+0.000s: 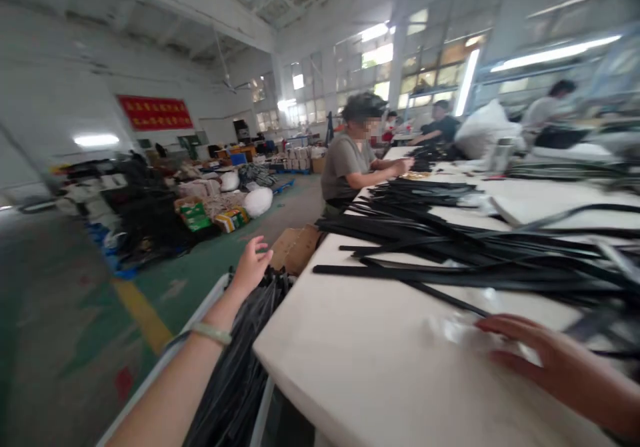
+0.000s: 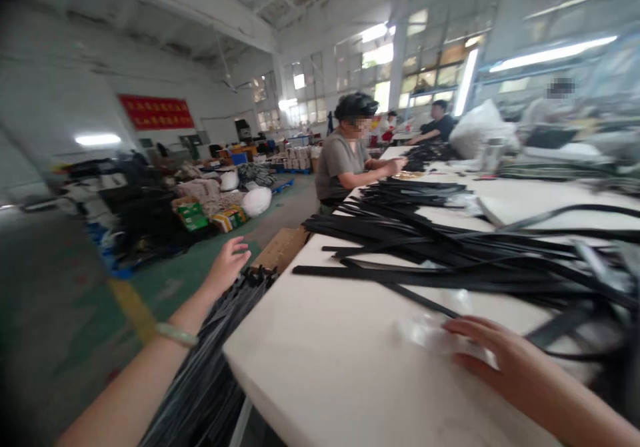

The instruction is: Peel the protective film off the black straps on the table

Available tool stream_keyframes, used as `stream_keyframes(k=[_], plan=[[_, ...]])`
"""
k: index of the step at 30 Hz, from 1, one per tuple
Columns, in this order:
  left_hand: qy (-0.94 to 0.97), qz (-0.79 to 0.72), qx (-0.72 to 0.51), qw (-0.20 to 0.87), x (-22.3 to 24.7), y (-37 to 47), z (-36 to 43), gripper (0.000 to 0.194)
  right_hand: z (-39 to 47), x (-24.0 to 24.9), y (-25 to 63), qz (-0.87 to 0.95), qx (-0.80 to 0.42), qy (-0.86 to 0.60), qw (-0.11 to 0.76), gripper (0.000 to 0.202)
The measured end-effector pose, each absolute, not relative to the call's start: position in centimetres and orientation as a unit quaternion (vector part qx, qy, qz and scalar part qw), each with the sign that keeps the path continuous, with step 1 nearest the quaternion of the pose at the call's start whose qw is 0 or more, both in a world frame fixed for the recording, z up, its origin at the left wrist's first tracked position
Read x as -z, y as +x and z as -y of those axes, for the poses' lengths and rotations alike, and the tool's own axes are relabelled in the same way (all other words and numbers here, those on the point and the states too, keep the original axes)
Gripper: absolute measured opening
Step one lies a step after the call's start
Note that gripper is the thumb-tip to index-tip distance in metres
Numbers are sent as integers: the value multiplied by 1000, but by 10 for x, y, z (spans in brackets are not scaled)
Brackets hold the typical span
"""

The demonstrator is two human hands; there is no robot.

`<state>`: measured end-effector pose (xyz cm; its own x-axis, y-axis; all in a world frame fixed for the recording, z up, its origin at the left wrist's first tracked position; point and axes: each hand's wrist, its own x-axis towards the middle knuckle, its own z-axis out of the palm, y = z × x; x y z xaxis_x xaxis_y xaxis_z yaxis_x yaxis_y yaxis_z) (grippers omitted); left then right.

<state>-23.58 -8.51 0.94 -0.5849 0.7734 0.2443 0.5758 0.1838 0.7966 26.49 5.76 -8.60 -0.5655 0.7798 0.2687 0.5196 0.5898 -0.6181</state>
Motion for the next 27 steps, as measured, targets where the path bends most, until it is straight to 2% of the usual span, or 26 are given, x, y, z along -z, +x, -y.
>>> stream_keyframes(k=[3,5,8,11,14,15,18,21,25,27], plan=[[583,-662,-425,205,-26,-153,56,48,-39,57,253,878,-235,-371,190,35],[685,-585,-349,259,-33,-100,42,42,-35,42,244,885,-223,-373,167,27],[779,-507,-234,285,-32,-32,21,41,-34,32,238,885,-211,-374,180,10],[797,-471,-202,320,-22,13,1,46,-30,29,237,873,-230,-365,226,2],[807,-417,-224,352,-15,26,-9,15,-25,25,237,827,-340,-358,268,8],[808,-401,-228,367,-15,23,-10,14,-24,22,238,804,-396,-351,273,10],[770,-383,-230,455,-18,1,-9,31,-28,12,244,741,-508,-330,289,20],[726,-383,-215,529,-25,-28,-10,38,-38,-1,260,689,-531,-322,375,30],[693,-417,-204,551,-34,-59,-13,41,-57,-10,287,524,-531,-322,583,36],[648,-474,-225,552,-33,-68,-15,39,-65,-10,297,418,-529,-338,657,38]])
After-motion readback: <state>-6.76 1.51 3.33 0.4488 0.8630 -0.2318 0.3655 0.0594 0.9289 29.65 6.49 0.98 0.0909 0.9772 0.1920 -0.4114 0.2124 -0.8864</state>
